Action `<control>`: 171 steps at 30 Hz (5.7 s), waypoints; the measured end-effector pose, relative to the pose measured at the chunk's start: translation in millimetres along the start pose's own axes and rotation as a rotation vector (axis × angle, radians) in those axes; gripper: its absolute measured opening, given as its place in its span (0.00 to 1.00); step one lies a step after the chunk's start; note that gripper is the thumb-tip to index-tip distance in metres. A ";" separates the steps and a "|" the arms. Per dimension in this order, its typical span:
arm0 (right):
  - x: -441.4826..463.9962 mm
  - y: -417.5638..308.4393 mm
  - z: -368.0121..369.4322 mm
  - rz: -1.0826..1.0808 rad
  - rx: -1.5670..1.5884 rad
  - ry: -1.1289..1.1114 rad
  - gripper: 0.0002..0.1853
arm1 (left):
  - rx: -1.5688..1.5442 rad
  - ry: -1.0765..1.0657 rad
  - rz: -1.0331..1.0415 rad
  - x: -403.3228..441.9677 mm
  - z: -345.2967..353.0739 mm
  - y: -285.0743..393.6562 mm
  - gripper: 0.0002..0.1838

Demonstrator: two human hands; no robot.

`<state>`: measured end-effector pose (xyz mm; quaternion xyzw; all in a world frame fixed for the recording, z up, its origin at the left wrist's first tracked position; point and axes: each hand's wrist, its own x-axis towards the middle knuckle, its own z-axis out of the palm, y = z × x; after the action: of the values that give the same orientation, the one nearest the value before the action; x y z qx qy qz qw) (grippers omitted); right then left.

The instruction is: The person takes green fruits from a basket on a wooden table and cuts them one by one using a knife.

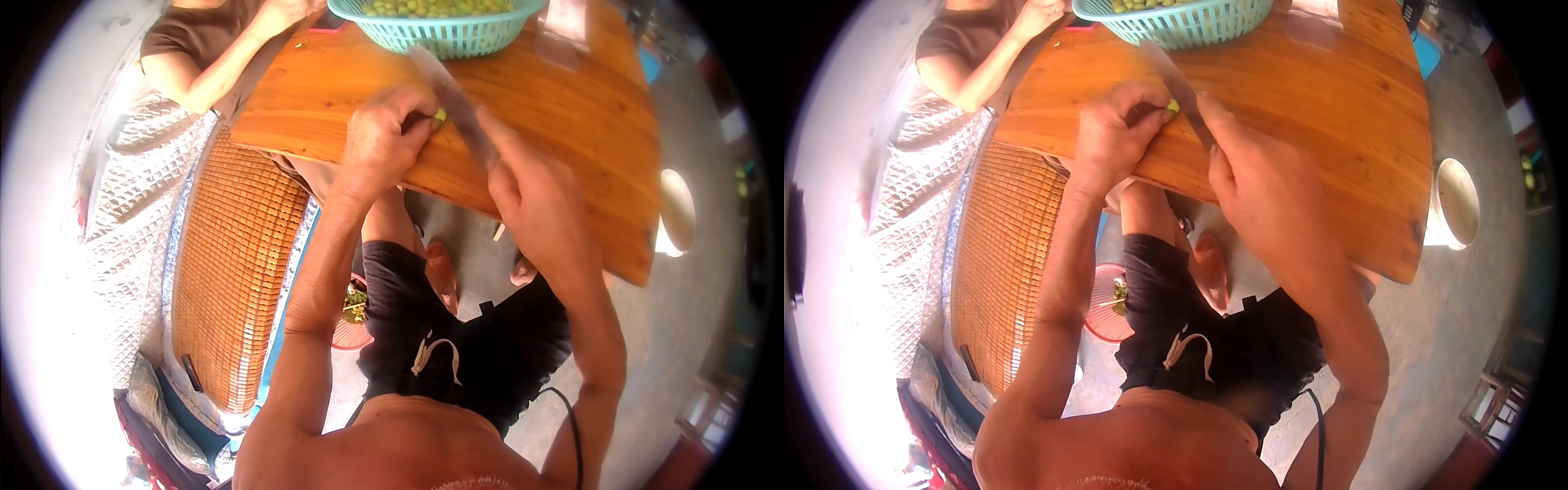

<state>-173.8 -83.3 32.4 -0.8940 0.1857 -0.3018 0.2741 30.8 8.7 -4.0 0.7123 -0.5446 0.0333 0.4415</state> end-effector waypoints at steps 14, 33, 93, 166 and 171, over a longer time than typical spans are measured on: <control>-58.3 36.0 -45.7 0.289 0.648 0.152 0.29 | 0.236 0.039 -0.256 59.5 -39.2 -52.7 0.09; -62.0 44.2 -61.9 0.311 0.692 0.297 0.27 | 0.000 0.267 -0.187 111.1 -62.9 -134.6 0.09; -13.4 1.1 -20.7 0.102 0.078 -0.145 0.25 | 0.092 0.097 -0.072 -7.1 -0.3 17.0 0.06; 8.1 -3.1 4.3 -0.001 0.016 -0.041 0.26 | 0.041 0.090 -0.024 -0.3 2.2 7.9 0.04; -36.0 26.2 -26.2 0.107 0.239 0.100 0.27 | 0.128 0.041 -0.244 8.1 -13.8 1.8 0.09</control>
<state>-221.9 -95.7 18.4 -0.8276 0.2091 -0.3511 0.3848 38.6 11.8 9.8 0.7990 -0.4417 0.0284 0.4070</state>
